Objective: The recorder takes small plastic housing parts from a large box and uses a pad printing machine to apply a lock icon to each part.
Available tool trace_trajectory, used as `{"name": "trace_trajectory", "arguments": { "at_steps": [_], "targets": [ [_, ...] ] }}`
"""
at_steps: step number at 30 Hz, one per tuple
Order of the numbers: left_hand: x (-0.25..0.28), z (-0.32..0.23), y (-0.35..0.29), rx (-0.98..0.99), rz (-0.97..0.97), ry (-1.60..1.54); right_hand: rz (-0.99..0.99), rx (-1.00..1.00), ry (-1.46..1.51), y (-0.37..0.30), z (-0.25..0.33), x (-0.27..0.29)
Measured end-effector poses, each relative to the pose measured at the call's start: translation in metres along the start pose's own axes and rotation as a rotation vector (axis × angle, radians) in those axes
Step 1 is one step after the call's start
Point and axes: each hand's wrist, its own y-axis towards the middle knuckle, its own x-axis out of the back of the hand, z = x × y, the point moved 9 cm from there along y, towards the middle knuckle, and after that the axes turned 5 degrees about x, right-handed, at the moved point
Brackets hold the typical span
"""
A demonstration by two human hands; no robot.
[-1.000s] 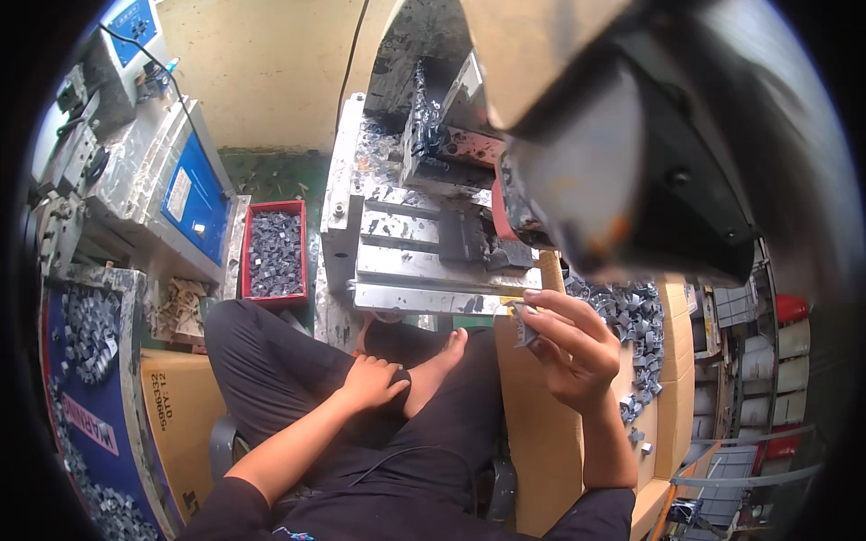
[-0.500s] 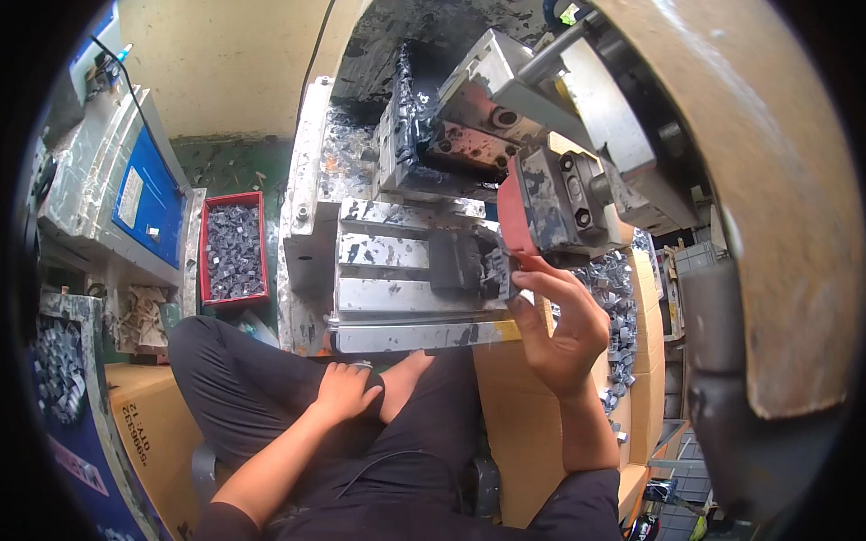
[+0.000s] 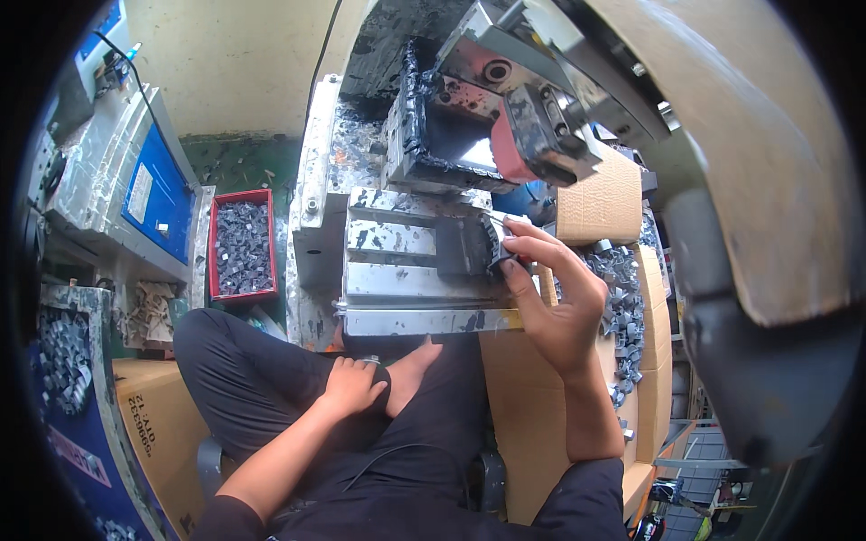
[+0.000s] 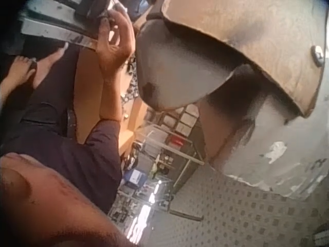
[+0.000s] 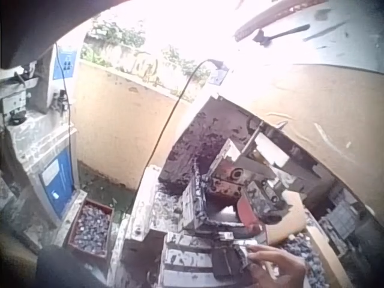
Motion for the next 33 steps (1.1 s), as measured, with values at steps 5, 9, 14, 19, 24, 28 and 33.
{"name": "trace_trajectory", "arguments": {
  "at_steps": [5, 9, 14, 19, 24, 28, 33],
  "targets": [
    [-0.001, 0.001, 0.001, 0.031, 0.079, 0.012, 0.006, -0.03, 0.006, 0.001, 0.002, 0.0],
    [-0.003, 0.01, -0.004, 0.04, 0.078, 0.011, 0.001, -0.041, 0.05, 0.002, 0.0, 0.001],
    [0.002, 0.02, -0.007, 0.067, 0.096, 0.023, 0.029, 0.047, 0.001, 0.004, 0.01, 0.001],
    [0.008, 0.037, -0.009, 0.127, 0.095, 0.026, 0.072, 0.093, -0.042, -0.001, 0.012, 0.0],
    [0.019, 0.044, -0.011, 0.152, 0.024, -0.026, 0.073, 0.164, -0.109, -0.004, 0.016, 0.0],
    [0.025, 0.036, -0.01, 0.131, -0.028, -0.009, 0.049, 0.183, -0.075, -0.005, 0.007, -0.003],
    [0.025, 0.021, -0.002, 0.081, -0.018, -0.006, -0.004, 0.023, 0.041, -0.011, -0.01, 0.002]
  ]
}}
